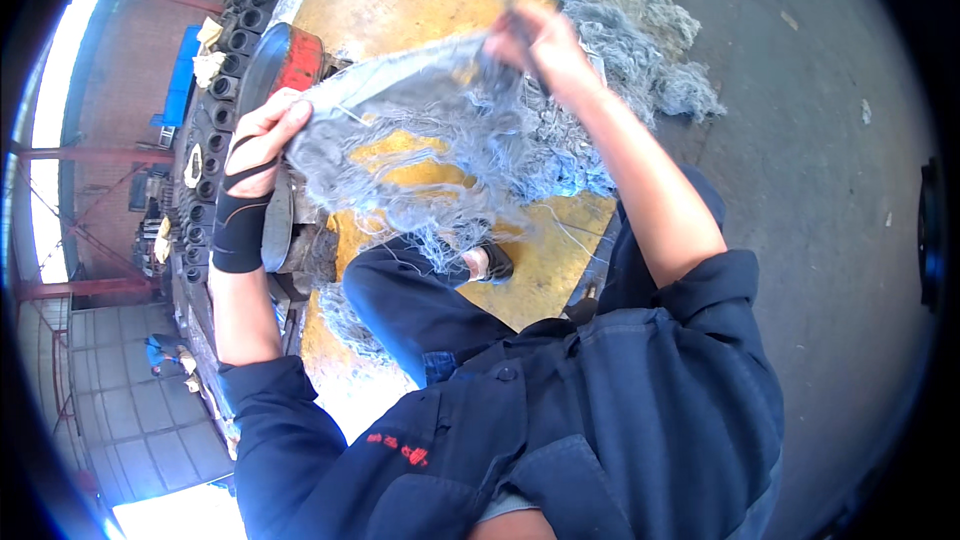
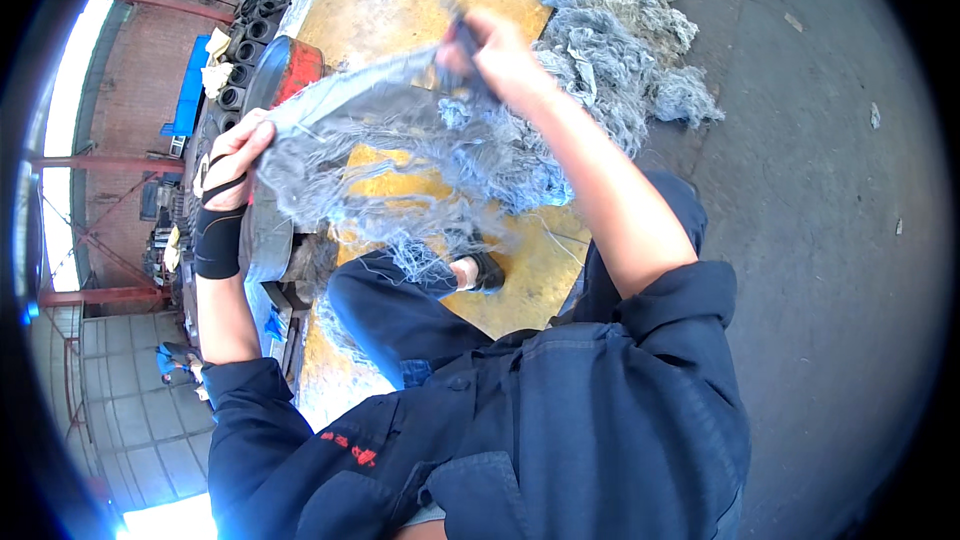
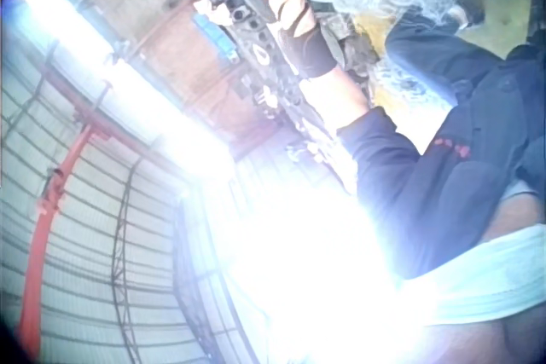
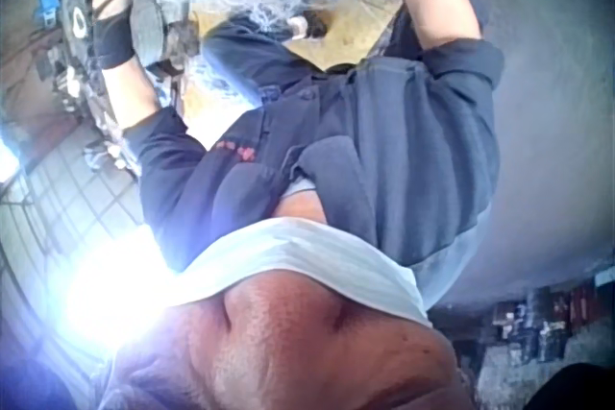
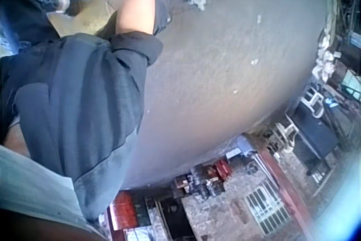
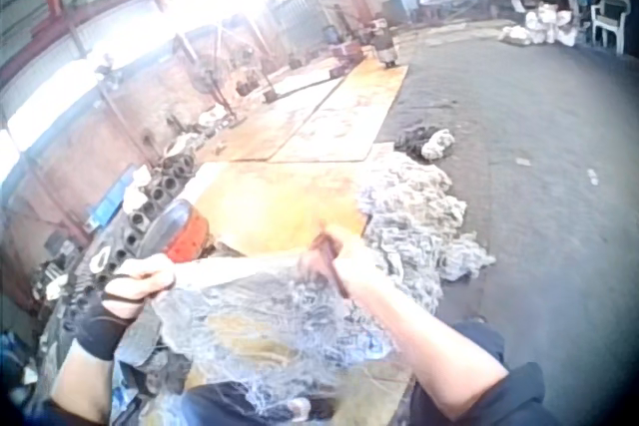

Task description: The person uses scissors to cut strips of gray waste netting from a large pile on the floor.

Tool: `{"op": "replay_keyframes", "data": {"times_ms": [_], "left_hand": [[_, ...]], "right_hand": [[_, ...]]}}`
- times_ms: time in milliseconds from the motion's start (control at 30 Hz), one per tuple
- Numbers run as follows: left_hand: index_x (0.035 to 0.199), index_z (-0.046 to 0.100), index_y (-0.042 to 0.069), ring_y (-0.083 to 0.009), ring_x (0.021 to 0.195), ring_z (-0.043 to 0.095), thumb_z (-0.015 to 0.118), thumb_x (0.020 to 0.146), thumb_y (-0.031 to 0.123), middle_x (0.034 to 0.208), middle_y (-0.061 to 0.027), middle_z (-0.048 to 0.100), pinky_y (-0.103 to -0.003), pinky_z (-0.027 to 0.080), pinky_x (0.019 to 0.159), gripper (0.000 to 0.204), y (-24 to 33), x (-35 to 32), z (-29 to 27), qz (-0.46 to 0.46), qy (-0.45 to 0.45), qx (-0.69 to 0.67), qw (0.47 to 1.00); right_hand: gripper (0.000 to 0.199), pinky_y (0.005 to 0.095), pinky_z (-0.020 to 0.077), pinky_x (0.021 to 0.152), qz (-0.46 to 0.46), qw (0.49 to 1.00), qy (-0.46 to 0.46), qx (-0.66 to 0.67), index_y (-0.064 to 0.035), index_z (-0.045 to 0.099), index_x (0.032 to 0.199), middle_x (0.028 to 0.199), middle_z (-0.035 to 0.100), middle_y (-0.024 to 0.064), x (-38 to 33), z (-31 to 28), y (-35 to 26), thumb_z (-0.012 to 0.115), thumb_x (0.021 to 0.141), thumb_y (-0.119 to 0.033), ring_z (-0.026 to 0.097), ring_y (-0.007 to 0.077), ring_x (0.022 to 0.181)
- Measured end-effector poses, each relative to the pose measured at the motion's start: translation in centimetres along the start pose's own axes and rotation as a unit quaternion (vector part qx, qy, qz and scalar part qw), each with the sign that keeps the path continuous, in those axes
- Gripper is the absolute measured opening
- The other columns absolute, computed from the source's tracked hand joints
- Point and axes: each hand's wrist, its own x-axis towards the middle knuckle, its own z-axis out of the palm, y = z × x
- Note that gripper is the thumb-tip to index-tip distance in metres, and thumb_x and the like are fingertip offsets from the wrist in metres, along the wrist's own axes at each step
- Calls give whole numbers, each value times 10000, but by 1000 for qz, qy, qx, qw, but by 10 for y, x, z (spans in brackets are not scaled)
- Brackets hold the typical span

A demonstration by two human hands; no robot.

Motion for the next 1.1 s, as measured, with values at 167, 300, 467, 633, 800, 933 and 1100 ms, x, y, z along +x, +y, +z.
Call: {"op": "replay_keyframes", "data": {"times_ms": [167,300,467,633,800,933,1100], "left_hand": [[999,621,-40,-95,881,526,584,880,117,920,-21,601,-223,379,818,200,-48,40,57,8,-16,-36,999],[1018,653,-9,-81,827,573,629,855,108,906,-21,657,-215,432,773,202,-106,68,87,-60,6,-133,989],[968,652,-4,-65,769,545,636,823,72,842,4,637,-218,421,704,164,-129,85,123,-23,-50,-148,987],[950,622,22,-69,794,545,675,760,54,846,13,619,-213,413,743,199,-170,87,160,-76,-104,-150,980],[1037,562,18,-93,836,558,628,732,13,913,-19,620,-232,421,768,313,-178,99,168,-37,-86,-278,956],[1065,551,18,-96,888,550,636,738,47,991,-31,614,-237,422,794,339,-148,103,176,-33,-92,-305,947],[1141,591,4,-109,949,566,725,765,135,1034,-31,630,-263,431,852,421,-115,105,192,-63,-83,-209,972]], "right_hand": [[204,316,497,734,-119,980,101,-123,-33,566,943,842,640,64,-1,-37,-22,673,778,-90,618,188,759],[300,344,490,774,-95,908,151,-378,-47,577,994,929,666,113,-3,-41,-10,689,759,-196,642,283,884],[318,334,495,756,-81,934,172,-303,-49,583,1003,919,671,125,3,-63,0,693,764,-227,656,268,876],[311,361,500,748,-73,911,156,-376,-48,588,1011,915,676,118,-4,-56,-1,680,772,-225,651,290,861],[281,378,492,687,-128,879,187,-420,-39,577,971,858,657,139,-4,-57,-1,669,780,-224,636,310,796],[177,436,469,669,-98,897,207,-377,-37,545,927,809,613,222,-6,-47,-20,611,827,-168,599,392,791],[347,359,507,739,-147,886,192,-395,-55,579,1007,906,675,95,-3,-56,0,708,736,-229,651,277,859]]}}
